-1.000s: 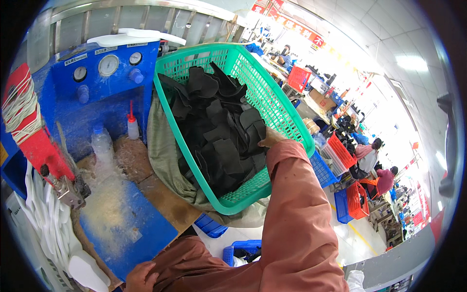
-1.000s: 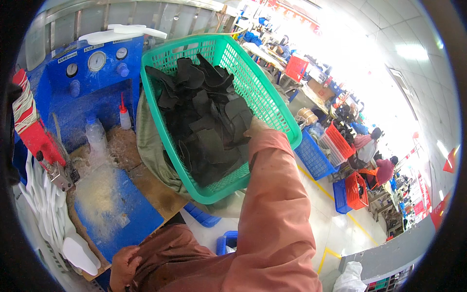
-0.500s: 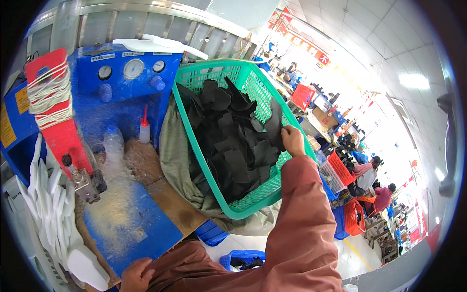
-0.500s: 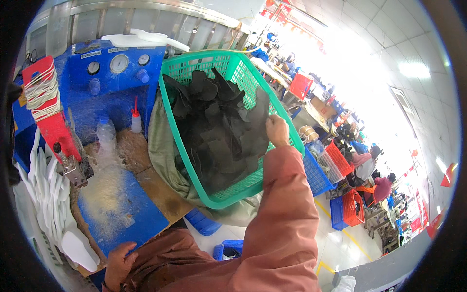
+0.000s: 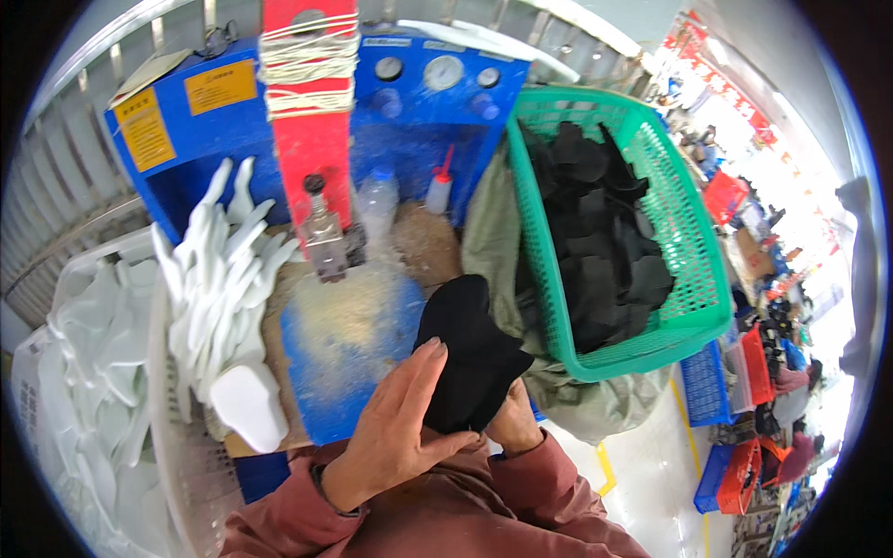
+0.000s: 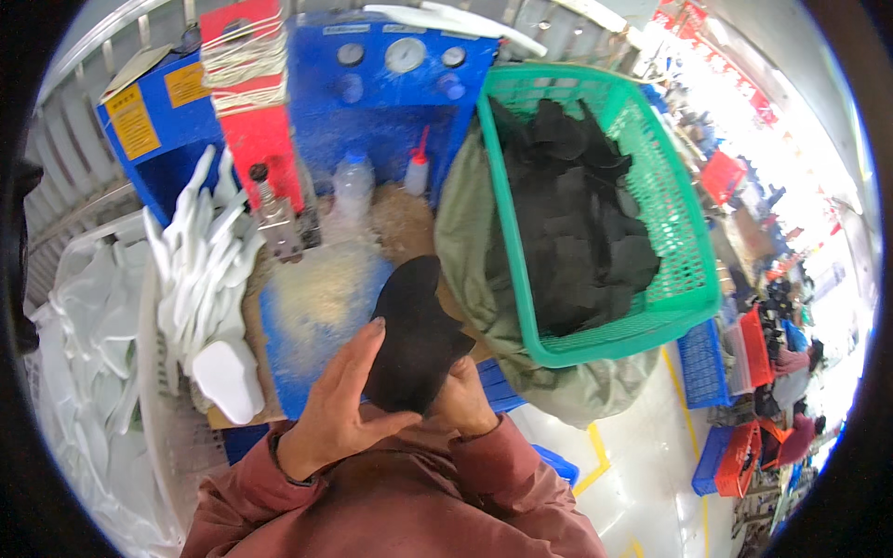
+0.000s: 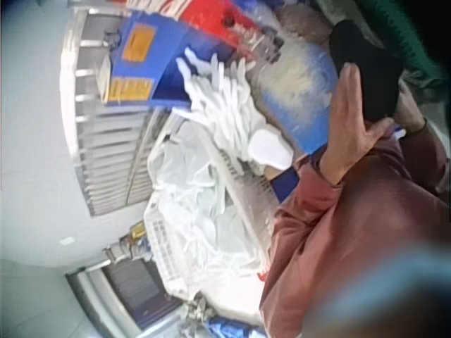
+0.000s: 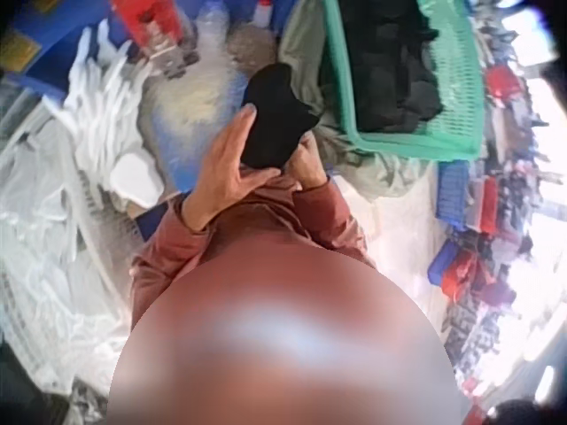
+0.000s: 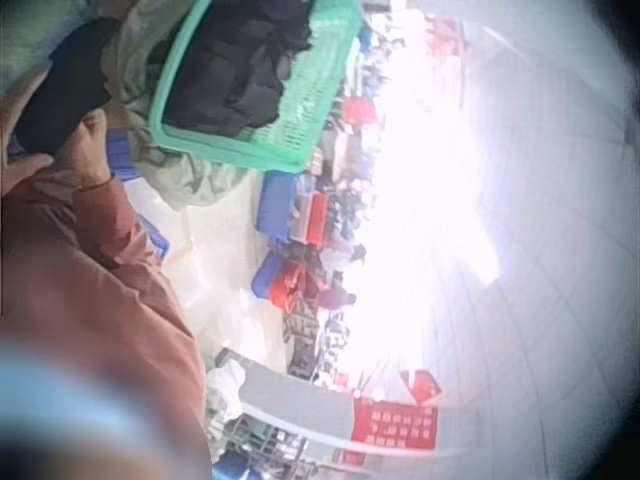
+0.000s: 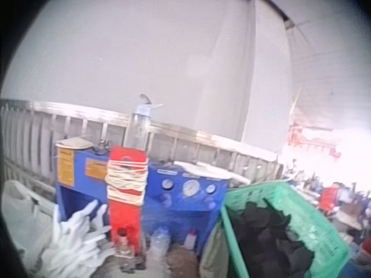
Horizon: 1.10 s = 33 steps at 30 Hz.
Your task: The person repeatedly picks black glove shells and white insoles, aligns them, and presses them together under a pneumatic press. The finished gloves are placed into a blue basket. The process is repeated for multiple units.
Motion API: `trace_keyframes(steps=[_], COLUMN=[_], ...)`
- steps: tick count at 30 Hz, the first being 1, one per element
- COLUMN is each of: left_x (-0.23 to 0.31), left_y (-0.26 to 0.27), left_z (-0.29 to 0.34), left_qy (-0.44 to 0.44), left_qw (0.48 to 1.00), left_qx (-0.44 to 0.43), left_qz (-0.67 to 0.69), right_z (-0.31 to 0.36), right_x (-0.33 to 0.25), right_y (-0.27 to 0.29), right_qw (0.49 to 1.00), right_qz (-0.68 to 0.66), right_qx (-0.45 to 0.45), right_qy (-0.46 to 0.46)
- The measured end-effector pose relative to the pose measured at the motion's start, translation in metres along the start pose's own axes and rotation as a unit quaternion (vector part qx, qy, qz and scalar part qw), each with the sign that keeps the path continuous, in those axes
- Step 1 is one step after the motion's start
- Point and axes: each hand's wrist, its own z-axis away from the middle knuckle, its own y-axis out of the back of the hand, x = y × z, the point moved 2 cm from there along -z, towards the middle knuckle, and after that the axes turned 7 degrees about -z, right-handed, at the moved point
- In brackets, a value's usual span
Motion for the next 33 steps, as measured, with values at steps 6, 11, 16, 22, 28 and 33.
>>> trace_keyframes(steps=[6,11,16,22,28,33], left_x=[-0.029,-0.053,-0.054,-0.044,-0.044,-0.035], left_y=[0.005,0.044,0.048,0.035,0.036,0.029], left_z=[0.022,0.022,0.017,0.017,0.019,0.023], left_qy=[0.117,0.273,0.148,0.121,0.139,0.123], left_qw=[0.993,0.95,0.978,0.97,0.96,0.974], left_qx=[0.005,0.146,0.063,-0.001,-0.014,-0.039], left_qz=[-0.03,-0.041,-0.133,-0.211,-0.244,-0.187], right_z=[0.01,-0.009,0.007,0.025,0.025,0.013], right_x=[0.046,0.065,0.014,0.009,0.004,0.078], right_y=[-0.005,0.038,0.036,-0.053,-0.043,-0.029], right_qw=[0.981,0.989,0.972,0.973,0.977,0.968], right_qz=[-0.1,0.03,0.232,0.009,0.046,-0.131], right_qx=[-0.054,0.018,0.041,-0.113,-0.121,-0.062], right_qy=[-0.155,-0.145,0.023,-0.2,-0.169,-0.205])
